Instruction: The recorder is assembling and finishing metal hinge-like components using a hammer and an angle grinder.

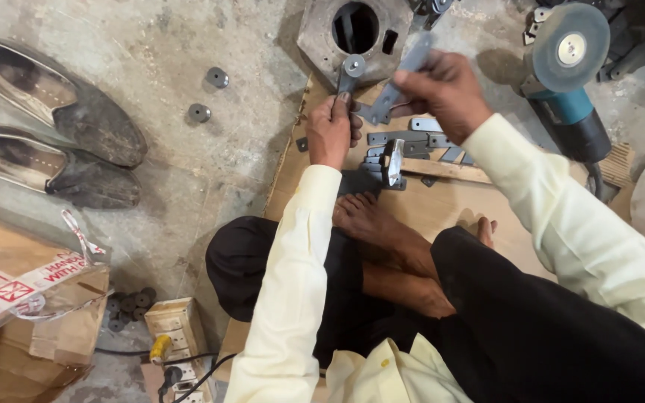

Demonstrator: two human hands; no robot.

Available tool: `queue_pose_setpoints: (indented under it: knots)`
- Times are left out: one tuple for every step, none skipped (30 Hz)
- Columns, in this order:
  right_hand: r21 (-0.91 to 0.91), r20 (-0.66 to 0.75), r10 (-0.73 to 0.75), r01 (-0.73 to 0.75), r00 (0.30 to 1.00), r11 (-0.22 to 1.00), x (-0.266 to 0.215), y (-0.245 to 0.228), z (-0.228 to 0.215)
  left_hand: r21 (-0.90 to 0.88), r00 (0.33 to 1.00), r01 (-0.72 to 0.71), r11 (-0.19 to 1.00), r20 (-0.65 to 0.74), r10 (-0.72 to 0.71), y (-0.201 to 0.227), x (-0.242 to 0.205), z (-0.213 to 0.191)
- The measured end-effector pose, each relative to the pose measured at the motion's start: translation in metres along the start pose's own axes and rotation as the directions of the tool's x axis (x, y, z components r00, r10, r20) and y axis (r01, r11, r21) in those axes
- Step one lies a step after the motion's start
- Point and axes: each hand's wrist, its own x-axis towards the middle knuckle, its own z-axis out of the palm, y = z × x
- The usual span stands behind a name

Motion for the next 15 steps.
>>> queue_pose_setpoints:
  knots:
    - [0.001,-0.001,-0.002,0.002,1.0,1.0,0.004,0.009,0.005,0.001,1.0,-0.002,1.0,0.001,0.002,0.003,-0.002,0.0]
    - [-0.051,0.015,0.039,-0.038,0.999,0.998,0.007,0.017,0.011,0.055,1.0,-0.008,0.998,-0.021,0.009,0.007,-0.004,0.001]
    - [-0.107,0.031,0.077,-0.073,0.997,0.992,0.013,0.024,0.015,0.107,0.999,-0.016,0.994,-0.045,0.021,0.012,-0.004,0.002]
    - [-0.109,0.033,0.071,-0.067,0.997,0.992,0.016,0.023,0.016,0.106,0.999,-0.022,0.994,-0.045,0.027,0.012,-0.003,0.004]
    - [-0.224,0.046,0.051,-0.04,0.998,0.974,0.017,0.024,0.019,0.098,0.998,-0.018,0.995,-0.051,0.023,0.012,-0.003,0.003]
    - [-0.336,0.062,0.032,-0.01,0.998,0.942,0.019,0.024,0.022,0.09,0.998,-0.013,0.996,-0.058,0.019,0.01,-0.004,0.002]
    - [-0.333,0.067,0.032,-0.008,0.997,0.943,0.02,0.019,0.027,0.093,0.998,-0.014,0.996,-0.063,0.02,0.012,-0.005,0.001]
    - [-0.423,0.062,0.023,0.006,0.998,0.906,0.022,0.014,0.031,0.098,0.998,-0.008,0.995,-0.062,0.014,0.013,-0.005,0.0]
    - [-0.51,0.049,0.015,0.012,0.999,0.86,0.021,0.009,0.034,0.102,0.999,0.001,0.995,-0.053,0.004,0.013,-0.006,0.002]
    - [-0.509,0.046,0.016,0.009,0.999,0.861,0.02,0.008,0.034,0.105,0.999,0.004,0.994,-0.051,0.002,0.012,-0.005,0.001]
    - [-0.545,0.016,0.04,-0.025,0.999,0.838,0.019,0.006,0.033,0.102,0.999,-0.016,0.995,-0.035,0.02,0.01,-0.004,0.001]
    - [-0.58,-0.014,0.063,-0.06,0.998,0.812,0.019,0.004,0.032,0.098,0.999,-0.036,0.995,-0.019,0.038,0.008,-0.002,0.001]
    - [-0.58,-0.014,0.066,-0.062,0.998,0.812,0.02,0.005,0.03,0.097,0.999,-0.034,0.995,-0.02,0.036,0.009,-0.003,0.001]
    - [-0.594,-0.017,0.055,-0.054,0.998,0.803,0.02,0.005,0.028,0.11,0.999,-0.026,0.994,-0.026,0.029,0.01,-0.003,0.0]
    - [-0.605,-0.019,0.044,-0.046,0.999,0.795,0.021,0.007,0.027,0.126,0.999,-0.017,0.992,-0.034,0.021,0.011,-0.004,-0.001]
